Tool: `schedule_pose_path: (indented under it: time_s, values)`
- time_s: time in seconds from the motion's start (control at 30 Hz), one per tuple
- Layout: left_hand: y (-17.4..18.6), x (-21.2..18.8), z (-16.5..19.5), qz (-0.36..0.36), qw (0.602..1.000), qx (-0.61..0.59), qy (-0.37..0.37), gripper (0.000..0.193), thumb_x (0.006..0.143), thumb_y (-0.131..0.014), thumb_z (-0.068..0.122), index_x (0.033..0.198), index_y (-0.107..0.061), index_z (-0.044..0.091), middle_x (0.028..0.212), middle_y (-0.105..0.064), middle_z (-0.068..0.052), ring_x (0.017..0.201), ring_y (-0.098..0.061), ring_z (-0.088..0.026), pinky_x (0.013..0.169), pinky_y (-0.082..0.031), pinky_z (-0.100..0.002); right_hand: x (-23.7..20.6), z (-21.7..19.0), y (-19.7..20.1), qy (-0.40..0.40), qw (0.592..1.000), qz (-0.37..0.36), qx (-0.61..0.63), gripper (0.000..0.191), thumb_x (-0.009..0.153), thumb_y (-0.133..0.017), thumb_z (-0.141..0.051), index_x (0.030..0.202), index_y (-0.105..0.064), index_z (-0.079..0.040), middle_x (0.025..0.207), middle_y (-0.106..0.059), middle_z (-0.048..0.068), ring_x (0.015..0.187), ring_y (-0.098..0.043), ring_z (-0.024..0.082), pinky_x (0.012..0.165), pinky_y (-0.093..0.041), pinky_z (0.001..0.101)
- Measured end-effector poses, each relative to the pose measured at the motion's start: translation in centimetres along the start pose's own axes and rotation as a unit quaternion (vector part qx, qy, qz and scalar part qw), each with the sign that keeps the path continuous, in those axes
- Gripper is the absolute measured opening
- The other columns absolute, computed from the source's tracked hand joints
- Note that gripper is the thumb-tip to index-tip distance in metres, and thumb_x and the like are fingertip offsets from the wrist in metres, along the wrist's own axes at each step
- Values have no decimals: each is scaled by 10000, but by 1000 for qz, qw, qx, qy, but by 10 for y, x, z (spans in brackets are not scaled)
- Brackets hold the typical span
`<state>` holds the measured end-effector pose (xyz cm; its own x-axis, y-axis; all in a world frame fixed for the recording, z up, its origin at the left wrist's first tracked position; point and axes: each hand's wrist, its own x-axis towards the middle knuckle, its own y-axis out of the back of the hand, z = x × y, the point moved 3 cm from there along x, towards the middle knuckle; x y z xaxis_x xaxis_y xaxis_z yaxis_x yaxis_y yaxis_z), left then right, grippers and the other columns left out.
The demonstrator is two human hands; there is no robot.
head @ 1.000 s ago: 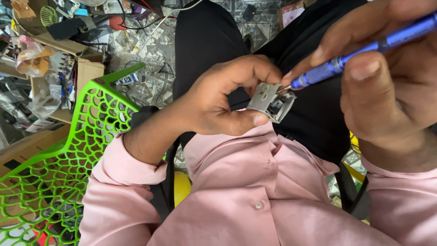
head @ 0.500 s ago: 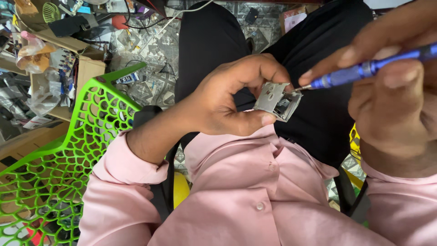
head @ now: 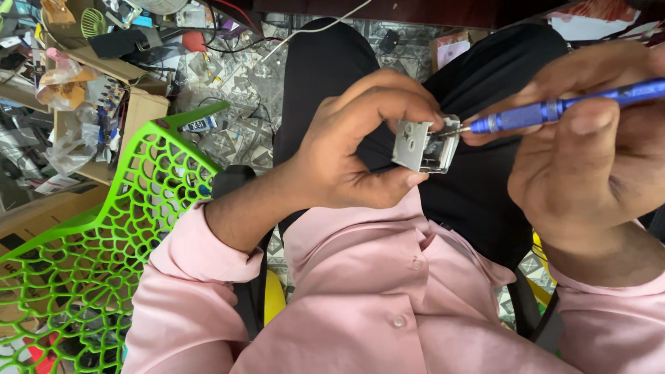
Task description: The person sits in a chair with the component on his lap and disassembles and repairs a small metal electrical part. He pries at it by hand, then uses a yellow-handled screwdriver and later a blue precision screwdriver to unscrew and work on its internals, repositioning the part repeatedly.
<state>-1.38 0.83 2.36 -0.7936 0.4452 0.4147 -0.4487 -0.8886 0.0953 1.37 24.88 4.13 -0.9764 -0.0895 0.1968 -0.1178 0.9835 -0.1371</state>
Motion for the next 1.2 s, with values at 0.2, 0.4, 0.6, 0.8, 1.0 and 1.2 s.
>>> schedule_pose_path:
  time_s: [0.2, 0.4, 0.6, 0.8, 1.0, 1.2]
  values:
    - [0, 0, 0, -2, 1000, 17, -9, 425, 996, -819, 245, 1299, -595, 48, 1217, -661, -101, 948, -721, -155, 806, -599, -242, 8, 0, -5, -65, 996, 50, 22, 366, 1230, -482, -139, 1506, -281, -8, 1007, -578, 214, 714, -663, 293, 758, -639, 480]
    - [1, 1, 1, 2, 1000, 27, -6, 415, 995, -818, 236, 1275, -586, 38, 1243, -658, -125, 965, -730, -172, 819, -615, -256, 24, -10, -20, -167, 978, 111, 58, 407, 1103, -458, -115, 1432, -244, -7, 1008, -616, 235, 678, -697, 313, 687, -640, 458]
    - [2, -4, 0, 3, 1000, 28, 10, 425, 1024, -788, 301, 1314, -589, 62, 1228, -660, -107, 1005, -735, -164, 822, -618, -247, 30, -13, -26, -193, 975, 68, 89, 324, 1186, -479, -110, 1435, -291, -23, 1001, -643, 225, 752, -712, 285, 719, -653, 438]
    - [3, -7, -2, -1, 999, 35, 15, 424, 1035, -767, 337, 1317, -590, 74, 1222, -659, -98, 992, -731, -149, 828, -622, -249, 28, -8, -26, -222, 964, 76, 126, 267, 1175, -464, -91, 1394, -324, -30, 963, -631, 214, 755, -713, 277, 711, -665, 432]
    - [2, -7, -2, 1, 999, 29, 19, 420, 1037, -778, 323, 1308, -585, 68, 1219, -652, -102, 993, -728, -147, 826, -623, -245, 30, -6, -28, -221, 963, 73, 138, 222, 1183, -449, -95, 1357, -328, -28, 983, -638, 214, 754, -717, 272, 708, -663, 429]
    - [3, -6, -2, 4, 999, 30, 16, 435, 1024, -788, 323, 1304, -579, 64, 1215, -649, -99, 1007, -719, -156, 828, -612, -250, 33, -9, -29, -221, 966, 81, 109, 261, 1139, -445, -89, 1361, -315, -48, 959, -633, 220, 729, -716, 279, 710, -628, 445]
